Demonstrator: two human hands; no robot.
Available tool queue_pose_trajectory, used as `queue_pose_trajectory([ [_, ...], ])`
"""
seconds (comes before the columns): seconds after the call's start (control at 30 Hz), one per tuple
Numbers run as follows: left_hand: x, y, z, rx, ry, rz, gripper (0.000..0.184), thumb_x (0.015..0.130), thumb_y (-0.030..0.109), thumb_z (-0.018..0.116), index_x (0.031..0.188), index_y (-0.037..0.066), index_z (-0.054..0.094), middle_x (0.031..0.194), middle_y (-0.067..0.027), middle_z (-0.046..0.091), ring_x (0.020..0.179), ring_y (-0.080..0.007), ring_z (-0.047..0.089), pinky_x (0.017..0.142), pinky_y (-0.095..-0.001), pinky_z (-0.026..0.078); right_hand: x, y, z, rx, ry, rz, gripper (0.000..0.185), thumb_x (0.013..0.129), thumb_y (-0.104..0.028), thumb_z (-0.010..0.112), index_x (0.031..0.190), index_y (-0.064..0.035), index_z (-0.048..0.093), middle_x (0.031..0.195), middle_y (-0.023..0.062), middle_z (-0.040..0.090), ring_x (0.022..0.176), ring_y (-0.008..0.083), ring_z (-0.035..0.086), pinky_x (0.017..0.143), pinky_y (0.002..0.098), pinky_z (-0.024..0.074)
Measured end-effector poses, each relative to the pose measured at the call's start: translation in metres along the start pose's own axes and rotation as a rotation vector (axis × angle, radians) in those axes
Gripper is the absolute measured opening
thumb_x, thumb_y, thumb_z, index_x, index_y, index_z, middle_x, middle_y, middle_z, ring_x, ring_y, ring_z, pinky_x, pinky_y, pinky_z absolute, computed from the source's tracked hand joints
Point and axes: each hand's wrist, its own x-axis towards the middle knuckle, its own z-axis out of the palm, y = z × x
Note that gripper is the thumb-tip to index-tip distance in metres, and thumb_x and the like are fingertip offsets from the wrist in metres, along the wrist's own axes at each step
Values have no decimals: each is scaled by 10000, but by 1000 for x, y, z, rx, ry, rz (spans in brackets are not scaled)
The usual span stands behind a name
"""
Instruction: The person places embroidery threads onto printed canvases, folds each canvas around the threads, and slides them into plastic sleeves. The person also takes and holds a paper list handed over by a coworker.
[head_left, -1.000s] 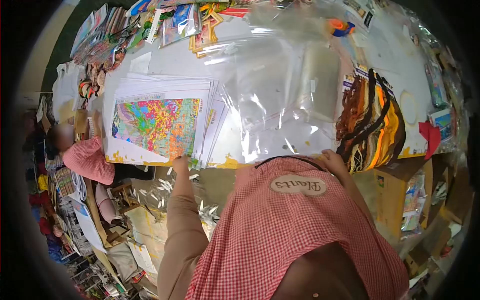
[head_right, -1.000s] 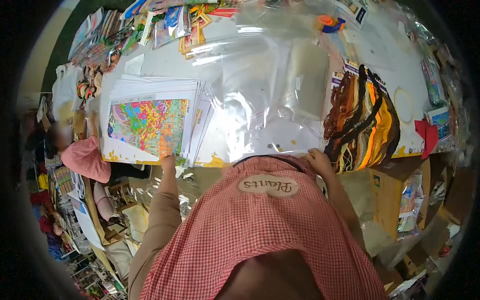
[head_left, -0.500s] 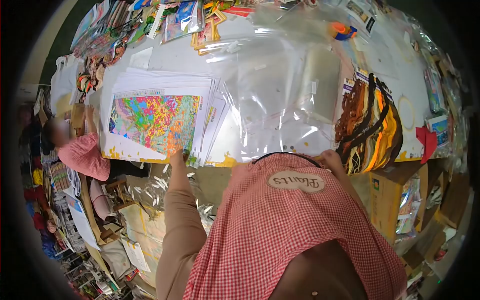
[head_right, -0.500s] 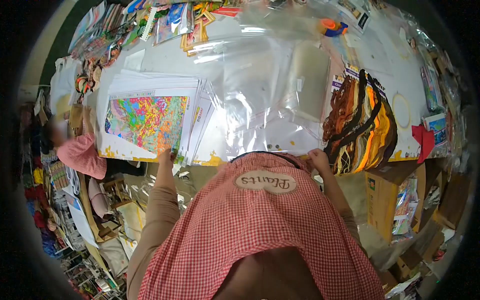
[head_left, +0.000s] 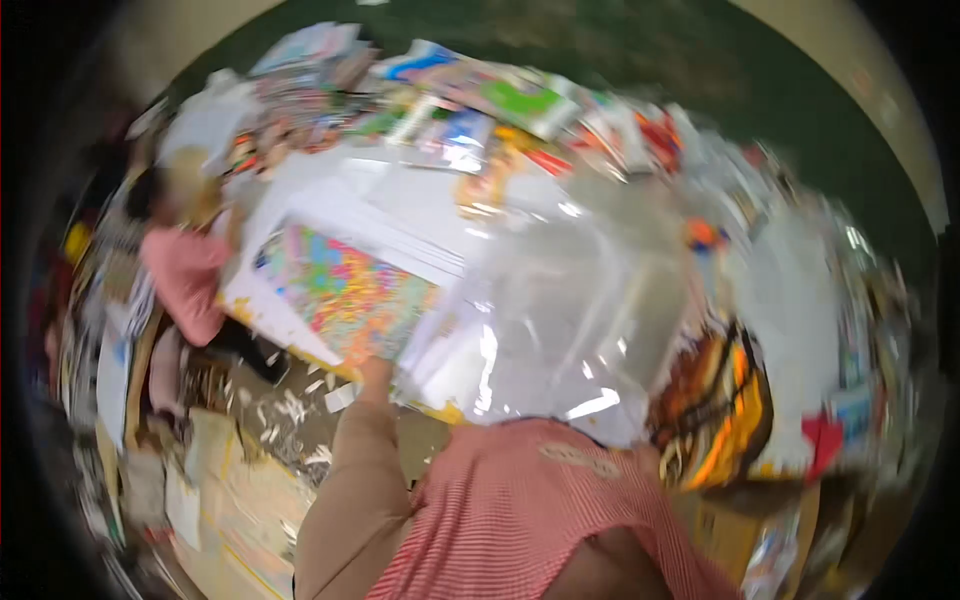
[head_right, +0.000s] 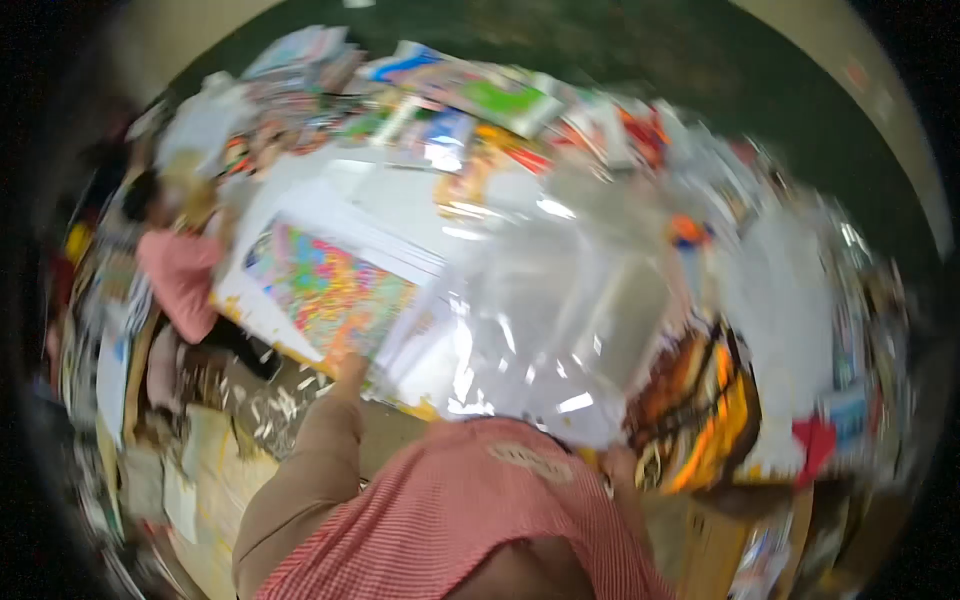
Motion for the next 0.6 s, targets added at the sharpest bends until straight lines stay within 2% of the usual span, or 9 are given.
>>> queue_pose_trajectory([
  [0.03, 1, -3, -7, 8, -116, -58, 367, 814, 353, 506, 981, 65, 660, 995, -186, 631, 938, -311, 598, 834, -442, 437, 0, 4, 13, 496, 69, 256, 256, 828, -187, 578, 611, -126, 457, 524, -10, 437, 393, 104, 380, 350, 250, 280],
  [0.13, 3, 18, -63, -271, -369, 46, 399, 789, 358, 565, 1021, 40, 632, 973, -181, 632, 921, -284, 605, 832, -427, 460, 31, 41, -10, 439, -130, 219, 259, 851, -213, 592, 638, -107, 490, 556, -9, 460, 427, 120, 418, 382, 265, 330],
  [0.17, -1, 24, -79, -282, -340, 1, 322, 774, 305, 544, 916, 36, 647, 870, -146, 647, 781, -271, 615, 712, -413, 473, 29, 40, -5, 431, -72, 173, 275, 871, -215, 575, 672, -40, 500, 570, 25, 468, 498, 172, 475, 456, 291, 393],
  [0.2, -3, 21, -92, -289, -315, -43, 267, 759, 252, 523, 811, 31, 662, 767, -111, 663, 641, -257, 625, 591, -400, 487, 88, 152, -15, 429, -12, 131, 308, 891, -216, 558, 707, 26, 511, 585, 60, 476, 569, 224, 531, 529, 317, 455],
  [0.3, -59, 43, -172, -262, -371, 5, 277, 754, 292, 532, 738, 41, 647, 715, -89, 657, 601, -246, 620, 582, -390, 483, 68, 54, 2, 320, -122, 198, 301, 898, -231, 543, 747, 28, 513, 621, 78, 495, 571, 221, 539, 521, 324, 464],
  [0.4, -31, -7, -98, 69, -552, 252, 323, 752, 277, 597, 974, 44, 635, 841, -152, 655, 639, -280, 633, 583, -368, 512, 22, -1, -4, 204, -70, 330, 300, 908, -253, 522, 807, 30, 517, 676, 106, 523, 574, 217, 551, 510, 335, 477],
  [0.47, -31, -62, -23, 11, -334, 596, 301, 730, 278, 609, 941, 68, 649, 844, -145, 662, 655, -279, 638, 586, -366, 509, -5, -48, 6, 350, -45, 415, 300, 896, -297, 536, 871, 1, 513, 712, 111, 543, 577, 214, 559, 503, 325, 477],
  [0.53, -87, -18, -33, -334, -538, -75, 299, 724, 298, 615, 904, 63, 658, 812, -157, 661, 719, -293, 638, 650, -390, 502, -8, -37, 14, 565, 69, 422, 343, 869, -345, 569, 857, -3, 540, 749, 120, 591, 629, 234, 578, 618, 342, 507],
  [0.6, -137, 15, -38, -391, -520, -201, 305, 727, 283, 604, 923, 55, 648, 834, -162, 661, 774, -306, 630, 697, -392, 494, -12, -38, 13, 544, 35, 425, 334, 887, -340, 540, 942, -13, 500, 747, 119, 582, 612, 237, 600, 535, 316, 495],
])
